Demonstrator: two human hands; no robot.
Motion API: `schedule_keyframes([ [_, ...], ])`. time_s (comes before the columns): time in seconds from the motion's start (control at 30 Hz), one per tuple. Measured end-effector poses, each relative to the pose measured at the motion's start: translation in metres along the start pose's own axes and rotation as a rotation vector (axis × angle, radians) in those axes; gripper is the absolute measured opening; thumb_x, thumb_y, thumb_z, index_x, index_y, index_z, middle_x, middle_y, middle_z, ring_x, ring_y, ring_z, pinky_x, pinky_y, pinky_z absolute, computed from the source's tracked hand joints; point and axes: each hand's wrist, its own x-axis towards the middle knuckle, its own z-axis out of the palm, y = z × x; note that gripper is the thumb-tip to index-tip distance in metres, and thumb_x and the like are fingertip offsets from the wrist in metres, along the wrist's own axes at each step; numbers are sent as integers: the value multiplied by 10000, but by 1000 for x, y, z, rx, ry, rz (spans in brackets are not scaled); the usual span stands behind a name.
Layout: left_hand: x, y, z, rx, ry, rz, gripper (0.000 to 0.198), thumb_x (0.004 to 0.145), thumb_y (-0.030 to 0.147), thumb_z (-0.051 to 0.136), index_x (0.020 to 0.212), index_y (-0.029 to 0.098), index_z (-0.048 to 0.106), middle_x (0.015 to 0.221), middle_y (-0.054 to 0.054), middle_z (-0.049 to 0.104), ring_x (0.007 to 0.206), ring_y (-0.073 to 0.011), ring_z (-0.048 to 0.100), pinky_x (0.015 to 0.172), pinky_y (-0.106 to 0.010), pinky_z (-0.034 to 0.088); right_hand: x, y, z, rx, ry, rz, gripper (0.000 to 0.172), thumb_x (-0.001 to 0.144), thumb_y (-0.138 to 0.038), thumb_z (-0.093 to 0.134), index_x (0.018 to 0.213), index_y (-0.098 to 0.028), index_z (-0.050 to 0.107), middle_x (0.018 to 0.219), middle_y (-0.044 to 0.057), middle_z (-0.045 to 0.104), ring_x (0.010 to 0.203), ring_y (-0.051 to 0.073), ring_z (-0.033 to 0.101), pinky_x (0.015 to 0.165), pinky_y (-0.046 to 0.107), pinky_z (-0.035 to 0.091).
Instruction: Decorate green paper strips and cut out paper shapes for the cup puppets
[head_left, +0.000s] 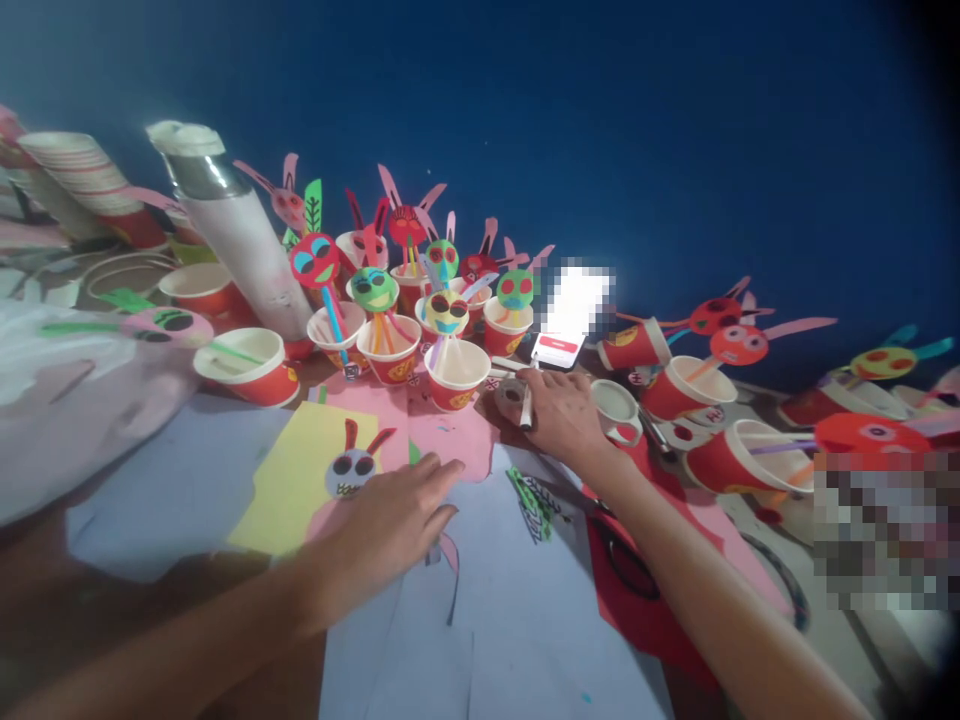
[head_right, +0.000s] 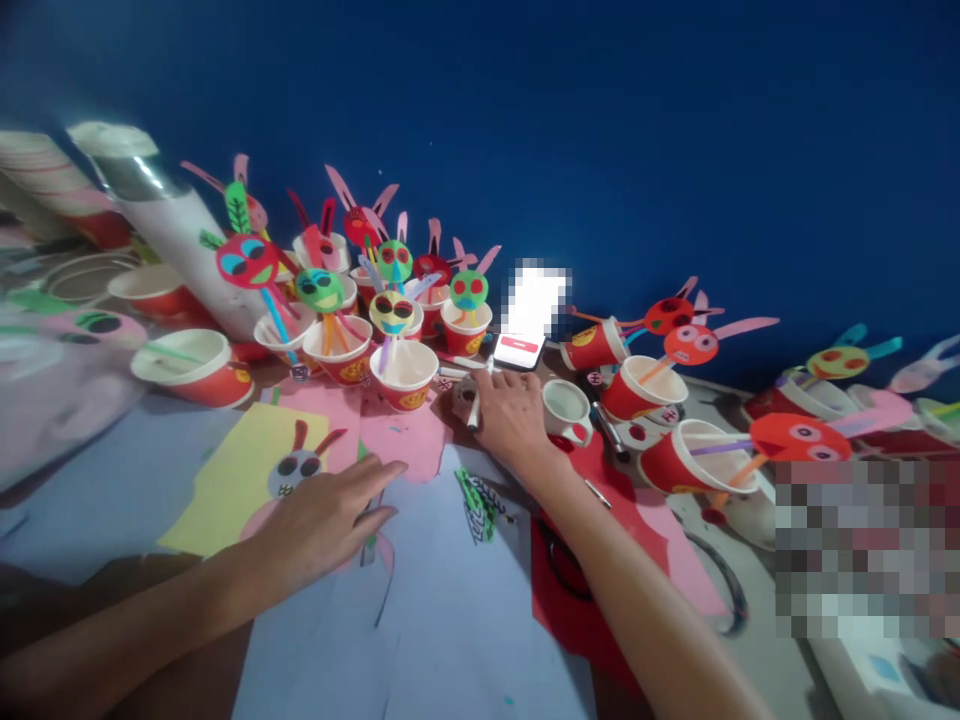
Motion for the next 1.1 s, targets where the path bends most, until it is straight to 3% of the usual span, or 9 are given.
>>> schedule_keyframes([
  [0.17, -16, 0, -7, 38, 13, 107, 210, 933, 144, 409, 994, 188, 605, 985, -45, 653, 670, -138, 635, 574, -242, 465, 0, 0, 8, 25, -13, -29, 262, 902, -260, 558, 1098, -96, 614, 888, 163, 727, 887, 326, 644, 840, 454, 350],
  [0.3, -38, 7, 1, 157, -43, 276, 268, 849, 58, 452, 1039, 174, 602, 1063, -67, 660, 610, -129, 599, 491, -241, 437, -15, -5, -11, 111, 78, -73, 248, 932, -267, 536, 1117, -111, 585, 980, 161, 709, 969, 324, 631, 942, 503, 359],
  [0.4, -48, 15, 5, 292, -81, 344, 387, 743, 4, 476, 1083, 132, 612, 1224, -124, 621, 642, -154, 604, 479, -284, 444, -40, -20, -30, 229, 136, -115, 313, 948, -307, 537, 1210, -142, 491, 1141, 156, 673, 1041, 285, 618, 916, 426, 432],
  [0.5, -50, 21, 4, 342, -69, 404, 414, 717, -6, 460, 1075, 106, 634, 1252, -149, 613, 719, -176, 620, 492, -305, 450, -67, -42, -40, 402, 75, -148, 356, 933, -308, 584, 1242, -186, 458, 1214, 127, 648, 1076, 265, 613, 888, 386, 470],
  [0.7, -53, 14, 4, 239, -43, 375, 362, 757, 41, 497, 1087, 117, 625, 1292, -126, 596, 724, -176, 613, 514, -322, 459, -93, -71, -36, 566, -68, -161, 414, 890, -213, 610, 1265, -164, 443, 1194, 167, 640, 1048, 313, 610, 832, 432, 481],
  [0.83, -59, 5, 2, 195, -85, 405, 314, 776, 33, 502, 1048, 131, 624, 1254, -112, 617, 816, -197, 641, 570, -317, 491, -94, -76, -30, 579, -115, -151, 418, 885, -208, 617, 1264, -185, 443, 1165, 152, 646, 1020, 313, 616, 813, 433, 483],
  [1.1, -63, -4, -2, 113, -99, 366, 338, 799, 32, 462, 1084, 143, 605, 1157, -95, 652, 718, -173, 645, 551, -291, 489, -96, -81, -27, 541, -128, -146, 391, 887, -269, 618, 1237, -195, 463, 1088, 139, 659, 927, 314, 627, 761, 437, 480],
])
